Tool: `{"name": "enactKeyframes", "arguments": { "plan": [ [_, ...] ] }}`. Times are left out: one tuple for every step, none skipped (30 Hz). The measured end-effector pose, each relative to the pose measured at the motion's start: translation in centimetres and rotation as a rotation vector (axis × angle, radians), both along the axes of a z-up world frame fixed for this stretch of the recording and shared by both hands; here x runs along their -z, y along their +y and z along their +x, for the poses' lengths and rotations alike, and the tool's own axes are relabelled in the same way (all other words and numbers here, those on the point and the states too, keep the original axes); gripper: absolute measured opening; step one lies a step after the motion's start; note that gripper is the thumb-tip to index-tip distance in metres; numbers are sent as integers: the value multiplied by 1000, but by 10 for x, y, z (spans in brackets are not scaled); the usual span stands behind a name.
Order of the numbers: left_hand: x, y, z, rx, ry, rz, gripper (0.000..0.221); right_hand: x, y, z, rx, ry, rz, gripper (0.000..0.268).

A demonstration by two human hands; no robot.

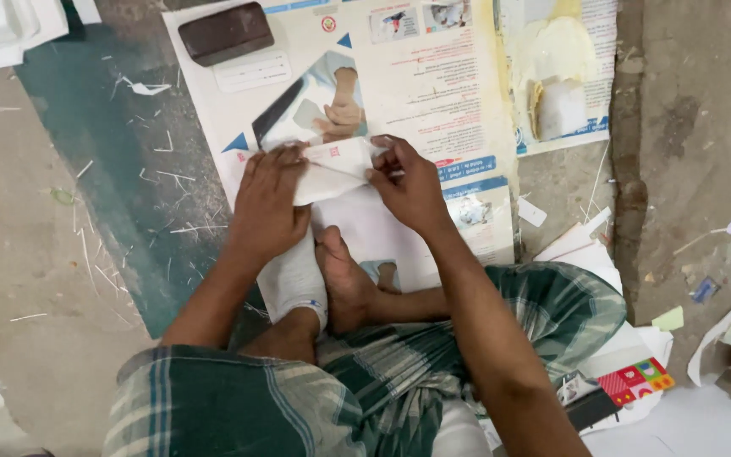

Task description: The recorder is applying glue and folding paper materials to assemble envelopes or packaging.

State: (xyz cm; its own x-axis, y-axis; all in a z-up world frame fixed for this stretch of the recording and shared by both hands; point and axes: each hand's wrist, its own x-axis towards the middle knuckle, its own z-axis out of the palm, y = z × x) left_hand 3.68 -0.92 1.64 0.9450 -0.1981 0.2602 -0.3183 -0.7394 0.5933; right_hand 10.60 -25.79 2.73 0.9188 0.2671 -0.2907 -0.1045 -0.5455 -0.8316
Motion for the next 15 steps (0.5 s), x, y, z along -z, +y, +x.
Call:
{"name": "enactKeyframes", "arguments": {
  "plan": [
    [2, 3, 2, -19, 50, 18, 57, 5, -1, 0, 48, 31, 112, 42],
    [4, 7, 3, -39, 101, 36, 53, 11, 0, -1, 97, 63, 223, 42],
    [10, 10, -8, -50, 109, 33, 53, 7, 0, -7, 87, 72, 220, 42],
    [16, 13, -20, -49, 140, -26, 49, 2, 0, -12, 64, 121, 102, 38],
    [22, 22, -19, -50, 145, -73, 46, -1, 5, -7, 37, 144, -2, 35],
    [15, 24, -17, -62, 127, -63, 46, 3, 11, 5, 24, 127, 9, 35],
    [10, 22, -16, -46, 73, -55, 47, 6, 10, 10, -35, 95, 23, 38],
    [5, 20, -15, -30, 19, -48, 47, 11, 9, 14, -95, 65, 38, 42],
    [5, 16, -21, -16, 40, -53, 47, 22, 0, 3, -80, 85, 33, 42],
    [4, 13, -28, -8, 28, -29, 49, 33, -8, -9, -3, 183, 215, 45],
    [4, 12, -27, -13, -2, -2, 52, 44, -13, -10, 60, 263, 400, 48],
    [7, 13, -33, -13, 0, -4, 52, 40, -12, -18, 61, 265, 397, 48],
    [13, 15, -28, -14, -15, -23, 54, 37, -10, -13, 54, 202, 262, 42],
    [19, 16, -24, -14, -30, -42, 57, 34, -7, -9, 50, 139, 128, 36],
    [18, 16, -22, -13, -21, -44, 57, 28, -4, -2, 52, 147, 126, 36]
  ]
}}
